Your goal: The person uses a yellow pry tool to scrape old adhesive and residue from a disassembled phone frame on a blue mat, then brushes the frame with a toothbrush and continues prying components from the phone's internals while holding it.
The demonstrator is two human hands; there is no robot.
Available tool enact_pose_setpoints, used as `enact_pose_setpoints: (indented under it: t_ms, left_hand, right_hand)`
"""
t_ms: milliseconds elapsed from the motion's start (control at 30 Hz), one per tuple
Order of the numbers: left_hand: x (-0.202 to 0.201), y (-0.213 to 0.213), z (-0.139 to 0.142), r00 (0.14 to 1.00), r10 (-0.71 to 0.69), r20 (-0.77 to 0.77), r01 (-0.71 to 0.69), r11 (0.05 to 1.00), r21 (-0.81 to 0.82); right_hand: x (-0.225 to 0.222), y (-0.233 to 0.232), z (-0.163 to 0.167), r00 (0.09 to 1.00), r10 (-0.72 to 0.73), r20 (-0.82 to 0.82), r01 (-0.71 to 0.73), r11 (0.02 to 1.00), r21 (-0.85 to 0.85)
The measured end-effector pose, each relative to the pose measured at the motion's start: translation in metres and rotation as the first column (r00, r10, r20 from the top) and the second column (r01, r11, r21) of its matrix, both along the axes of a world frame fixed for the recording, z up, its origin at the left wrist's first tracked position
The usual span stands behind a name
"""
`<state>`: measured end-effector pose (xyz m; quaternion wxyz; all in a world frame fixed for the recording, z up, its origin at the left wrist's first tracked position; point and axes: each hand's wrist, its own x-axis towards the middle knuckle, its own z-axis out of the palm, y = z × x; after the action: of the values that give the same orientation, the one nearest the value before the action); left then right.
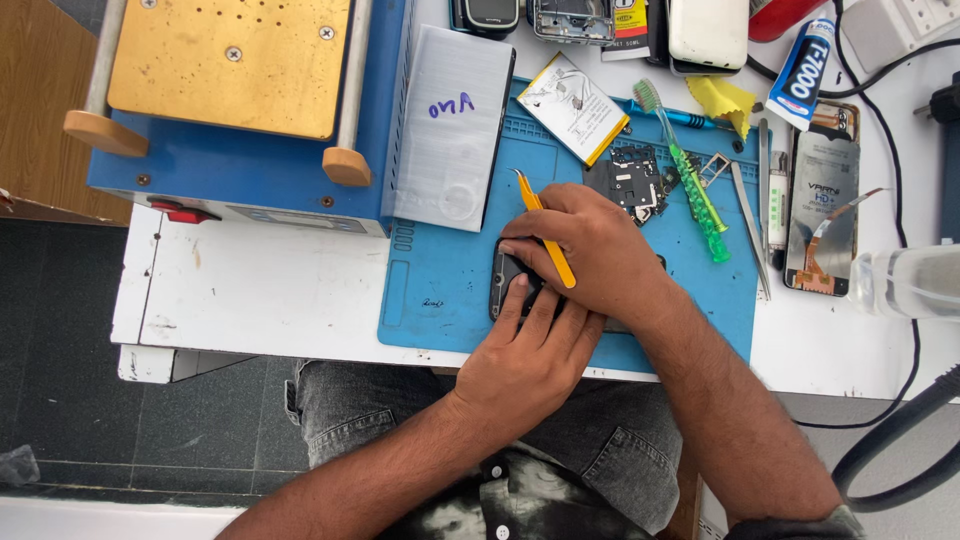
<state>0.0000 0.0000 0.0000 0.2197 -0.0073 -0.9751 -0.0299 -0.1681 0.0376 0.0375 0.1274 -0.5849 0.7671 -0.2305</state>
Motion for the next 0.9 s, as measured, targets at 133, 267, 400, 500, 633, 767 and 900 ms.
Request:
enact_pose_setpoints:
  t_ms: [133,267,400,500,633,767,900]
  left_hand:
    - [0.001,-0.001,0.005,1.000,-0.001,0.002,0.001,1.000,0.011]
    - [0.001,-0.001,0.007,1.000,-0.001,0.001,0.001,1.000,0.027]
    - [0.000,0.000,0.006,1.000,0.003,-0.006,-0.003,0.999,0.046]
    - [-0.001,-0.001,0.005,1.000,0.000,-0.005,0.000,0.999,0.043]
    - [0.000,-0.001,0.004,1.000,-0.011,0.006,0.010,0.999,0.048]
    - [-0.001,0.000,0.003,1.000,-0.008,0.006,0.008,0.999,0.047]
    - [0.000,0.000,0.001,1.000,0.001,-0.004,-0.001,1.000,0.029]
  right_hand:
    - [-0.002,-0.002,0.006,0.970,0.170,-0.171,-0.200,0.964,-0.176]
    - [-0.002,-0.001,0.014,0.906,0.255,-0.337,-0.318,0.937,-0.146]
    - [0.000,0.000,0.019,0.916,0.243,-0.320,-0.303,0.940,-0.154]
    - [0.000,-0.001,0.015,0.935,0.208,-0.286,-0.260,0.952,-0.160]
    - [-0.001,-0.001,0.009,0.962,0.154,-0.226,-0.190,0.971,-0.145]
    - [-0.001,0.003,0.006,0.973,0.125,-0.192,-0.162,0.968,-0.191]
    - [-0.004,0.005,0.005,0.989,0.121,-0.090,-0.137,0.970,-0.203]
